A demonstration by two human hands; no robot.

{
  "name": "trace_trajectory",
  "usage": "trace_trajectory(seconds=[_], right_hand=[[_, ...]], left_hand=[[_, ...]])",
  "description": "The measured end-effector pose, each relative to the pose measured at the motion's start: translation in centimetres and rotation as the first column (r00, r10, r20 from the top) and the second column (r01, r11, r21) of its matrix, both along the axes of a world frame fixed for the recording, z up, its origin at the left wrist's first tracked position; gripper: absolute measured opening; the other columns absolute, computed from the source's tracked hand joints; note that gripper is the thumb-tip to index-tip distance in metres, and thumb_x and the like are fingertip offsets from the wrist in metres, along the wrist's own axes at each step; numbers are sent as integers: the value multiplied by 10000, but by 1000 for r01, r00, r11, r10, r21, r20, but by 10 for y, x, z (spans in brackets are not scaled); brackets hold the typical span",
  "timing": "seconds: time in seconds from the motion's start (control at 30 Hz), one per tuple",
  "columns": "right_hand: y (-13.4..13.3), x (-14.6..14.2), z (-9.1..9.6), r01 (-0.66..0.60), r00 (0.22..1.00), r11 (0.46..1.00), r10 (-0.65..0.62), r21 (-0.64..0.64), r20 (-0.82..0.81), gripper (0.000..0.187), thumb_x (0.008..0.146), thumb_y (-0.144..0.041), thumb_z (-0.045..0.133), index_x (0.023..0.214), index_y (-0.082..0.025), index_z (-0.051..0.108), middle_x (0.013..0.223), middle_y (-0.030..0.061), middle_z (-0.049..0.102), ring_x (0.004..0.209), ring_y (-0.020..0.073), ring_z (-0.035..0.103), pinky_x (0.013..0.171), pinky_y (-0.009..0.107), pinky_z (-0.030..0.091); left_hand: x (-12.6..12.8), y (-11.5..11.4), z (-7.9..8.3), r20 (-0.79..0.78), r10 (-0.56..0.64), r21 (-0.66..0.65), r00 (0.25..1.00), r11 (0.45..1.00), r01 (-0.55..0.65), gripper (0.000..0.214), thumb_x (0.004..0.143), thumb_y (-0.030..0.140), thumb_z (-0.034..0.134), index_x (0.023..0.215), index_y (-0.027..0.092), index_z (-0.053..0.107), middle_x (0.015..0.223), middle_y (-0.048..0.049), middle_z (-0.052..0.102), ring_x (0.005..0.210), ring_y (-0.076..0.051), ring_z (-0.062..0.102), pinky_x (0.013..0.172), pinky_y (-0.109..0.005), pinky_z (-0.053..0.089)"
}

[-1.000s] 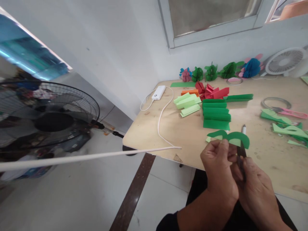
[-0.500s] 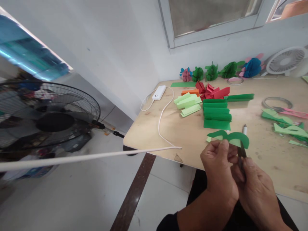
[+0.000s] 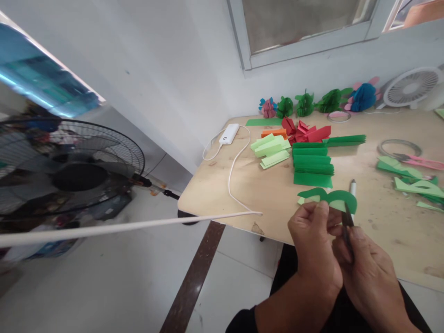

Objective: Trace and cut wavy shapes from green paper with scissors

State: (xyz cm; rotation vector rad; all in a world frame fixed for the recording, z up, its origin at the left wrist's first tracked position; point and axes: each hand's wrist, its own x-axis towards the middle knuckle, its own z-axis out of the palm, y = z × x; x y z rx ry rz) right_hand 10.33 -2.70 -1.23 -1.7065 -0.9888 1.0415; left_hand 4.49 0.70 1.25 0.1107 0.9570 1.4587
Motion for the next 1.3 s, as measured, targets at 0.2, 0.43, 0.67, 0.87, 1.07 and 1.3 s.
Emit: trace_trajectory(seconds=[0.2,0.43,0.67,0.87,1.07,1.3], right_hand=[[-1,1,1,-13,999,1000,14,-14,45,644,809,-796,358,456,-257,365,462,-3,384,457,134,357,438,307,331],[-2,2,-4,-38,999,999,37,4,7,636,832,-769,355,463,-252,368,474,-11,374,461,130,341,445,306,316],[-4,3,-4,-40,999,999,40,-7,12,633,840,-762,349,467,-251,367,480,-11,375,461,128,343,447,307,299],[-1,4,-3,-32,999,999,32,-8,42,629,845,-756,349,474,-248,373,474,-9,392,466,130,359,467,306,318],[-1,6,-6,-27,999,1000,27,9,22,616,852,-742,363,487,-247,377,486,-18,389,482,127,354,473,299,322],[-1,4,-5,-5,1000,1000,5,1,26,599,864,-713,386,489,-247,365,477,-23,391,471,123,352,456,288,316]], left_hand=[[-1,0,2,-11,-6,3,1000,1000,6,355,662,385,789,638,165,512,571,3,553,544,-97,535,522,-205,399],[-2,1,5,43,10,10,999,1000,-10,351,655,343,787,637,170,482,559,15,514,538,-87,489,483,-182,330],[-2,1,3,31,-7,16,999,1000,6,352,665,355,785,644,167,488,567,9,522,545,-95,510,495,-188,331],[-2,0,5,17,-14,32,1000,999,13,332,694,339,771,652,157,497,569,3,546,537,-84,518,514,-188,379],[-2,1,5,15,-7,23,1000,1000,7,306,698,312,761,655,153,503,563,6,548,540,-83,525,526,-193,398],[-3,1,2,25,-6,34,1000,999,5,280,706,288,745,659,154,504,558,13,545,532,-77,521,515,-188,387]])
